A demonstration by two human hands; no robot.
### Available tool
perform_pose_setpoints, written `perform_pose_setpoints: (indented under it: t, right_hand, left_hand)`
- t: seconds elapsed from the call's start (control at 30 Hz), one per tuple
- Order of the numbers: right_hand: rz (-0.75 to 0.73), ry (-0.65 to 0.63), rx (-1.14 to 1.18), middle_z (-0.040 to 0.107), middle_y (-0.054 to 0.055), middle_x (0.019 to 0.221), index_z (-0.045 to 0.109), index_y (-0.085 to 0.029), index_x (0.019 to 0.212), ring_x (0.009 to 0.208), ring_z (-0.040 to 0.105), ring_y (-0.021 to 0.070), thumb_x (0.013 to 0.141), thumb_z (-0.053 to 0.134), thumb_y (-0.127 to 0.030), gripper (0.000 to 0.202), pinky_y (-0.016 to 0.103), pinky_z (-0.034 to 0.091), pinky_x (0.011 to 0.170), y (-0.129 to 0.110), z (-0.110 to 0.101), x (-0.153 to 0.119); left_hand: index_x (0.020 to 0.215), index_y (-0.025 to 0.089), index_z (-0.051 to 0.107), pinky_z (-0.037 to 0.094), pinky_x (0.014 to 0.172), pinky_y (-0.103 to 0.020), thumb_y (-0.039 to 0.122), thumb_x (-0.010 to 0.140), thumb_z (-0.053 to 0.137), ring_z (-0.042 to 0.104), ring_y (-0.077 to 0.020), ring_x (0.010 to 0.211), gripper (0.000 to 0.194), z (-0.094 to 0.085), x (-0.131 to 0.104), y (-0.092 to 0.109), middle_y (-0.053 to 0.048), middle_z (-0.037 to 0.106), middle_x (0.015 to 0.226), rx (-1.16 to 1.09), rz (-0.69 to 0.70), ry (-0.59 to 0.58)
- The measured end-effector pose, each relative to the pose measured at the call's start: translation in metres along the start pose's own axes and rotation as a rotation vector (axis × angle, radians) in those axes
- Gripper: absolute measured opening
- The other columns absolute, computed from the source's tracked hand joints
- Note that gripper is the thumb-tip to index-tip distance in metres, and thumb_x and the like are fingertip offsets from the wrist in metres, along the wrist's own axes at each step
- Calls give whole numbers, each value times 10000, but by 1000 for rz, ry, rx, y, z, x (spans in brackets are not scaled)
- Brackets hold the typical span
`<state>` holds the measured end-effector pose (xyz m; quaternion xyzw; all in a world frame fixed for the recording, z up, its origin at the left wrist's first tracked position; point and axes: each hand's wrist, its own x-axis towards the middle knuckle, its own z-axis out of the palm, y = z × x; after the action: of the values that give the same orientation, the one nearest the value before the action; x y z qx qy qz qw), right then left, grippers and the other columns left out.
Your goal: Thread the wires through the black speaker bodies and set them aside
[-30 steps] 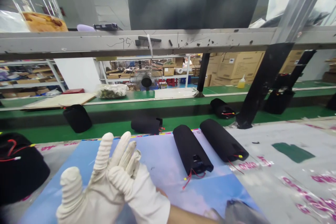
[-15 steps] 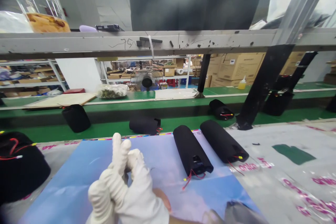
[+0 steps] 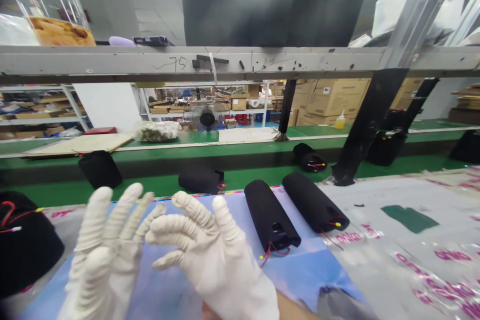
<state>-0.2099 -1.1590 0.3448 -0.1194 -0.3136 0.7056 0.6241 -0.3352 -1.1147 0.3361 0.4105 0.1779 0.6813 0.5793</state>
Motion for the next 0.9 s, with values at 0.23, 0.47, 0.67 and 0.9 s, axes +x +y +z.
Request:
perform_pose_setpoints:
  t: [0.23,0.47,0.67,0.9]
  right_hand:
    - [-28,-93,62,734,7,1175,712,-302,1141,1187,630,237,874,498,-622,468,464,333,1137,8,-1,-1]
    - [-13,-86,-28,647,36,1325,640,-322,1261,1289,548,244,851,563,-602,502,476,265,1172,11,-6,-12]
    - [80,-17,46,715,45,1218,697,-274,1170,1180,628,244,818,588,-630,512,488,259,1169,3,-8,-14]
    - [-77,-75,-12,761,53,1070,777,-199,960,1125,655,244,927,474,-529,449,412,395,1106,19,-6,-6]
  left_hand:
    - [1361,349,500,599,813,-245,348,618,880,728,-223,961,835,17,-24,-10,13,763,978,224,-284,32]
    - [1150,293,677,571,800,-181,278,543,903,724,-169,902,647,8,-26,-27,12,753,1033,400,-132,-14]
    - [1223,257,649,610,777,-278,240,621,869,692,-124,619,640,-2,-26,-29,44,712,701,224,-361,-85]
    - [1110,280,672,538,968,-351,324,536,916,750,-206,770,626,11,-21,-23,38,755,680,233,-258,-119]
